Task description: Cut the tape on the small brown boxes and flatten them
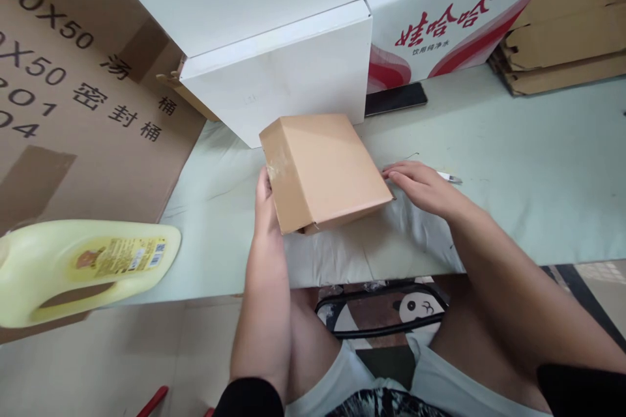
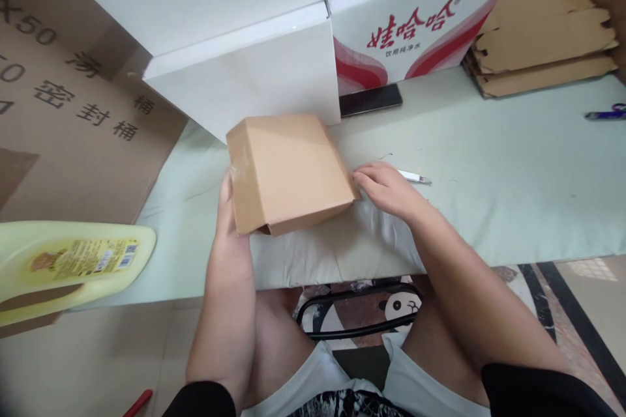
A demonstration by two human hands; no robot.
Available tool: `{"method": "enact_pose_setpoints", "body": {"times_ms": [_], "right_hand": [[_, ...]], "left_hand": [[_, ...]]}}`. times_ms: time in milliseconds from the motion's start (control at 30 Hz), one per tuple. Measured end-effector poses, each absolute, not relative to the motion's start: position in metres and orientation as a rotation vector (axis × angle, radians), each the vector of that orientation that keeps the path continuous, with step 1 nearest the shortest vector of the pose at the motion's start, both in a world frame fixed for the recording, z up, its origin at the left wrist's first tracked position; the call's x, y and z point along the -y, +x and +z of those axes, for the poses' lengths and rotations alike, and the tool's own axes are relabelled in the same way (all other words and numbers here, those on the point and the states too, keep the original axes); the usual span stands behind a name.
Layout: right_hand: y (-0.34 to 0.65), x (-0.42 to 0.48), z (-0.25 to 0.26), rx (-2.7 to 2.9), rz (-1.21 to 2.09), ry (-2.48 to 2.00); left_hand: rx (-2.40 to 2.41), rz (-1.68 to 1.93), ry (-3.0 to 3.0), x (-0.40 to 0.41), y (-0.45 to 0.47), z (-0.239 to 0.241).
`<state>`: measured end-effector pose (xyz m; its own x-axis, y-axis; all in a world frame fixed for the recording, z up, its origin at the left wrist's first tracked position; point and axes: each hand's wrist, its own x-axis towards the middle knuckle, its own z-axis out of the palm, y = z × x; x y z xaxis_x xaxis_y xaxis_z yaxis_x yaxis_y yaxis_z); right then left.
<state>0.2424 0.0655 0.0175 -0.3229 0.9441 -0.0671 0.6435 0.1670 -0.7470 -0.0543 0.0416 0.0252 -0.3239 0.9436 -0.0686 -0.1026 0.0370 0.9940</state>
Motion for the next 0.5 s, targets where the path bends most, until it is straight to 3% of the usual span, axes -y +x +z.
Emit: {"method": "enact_pose_setpoints", "body": {"times_ms": [133,500], "right_hand": [[0.239,-0.058,0.025,1.712,1.294,-1.205],[0.234,-0.047,0.026,1.378,1.366,-1.043]], "left_hand": [[-1.338,1.512,0.714,-0.046,-0.054,0.028],[-1.33,1.558,0.625,-0.051,-0.055,0.022]]}}
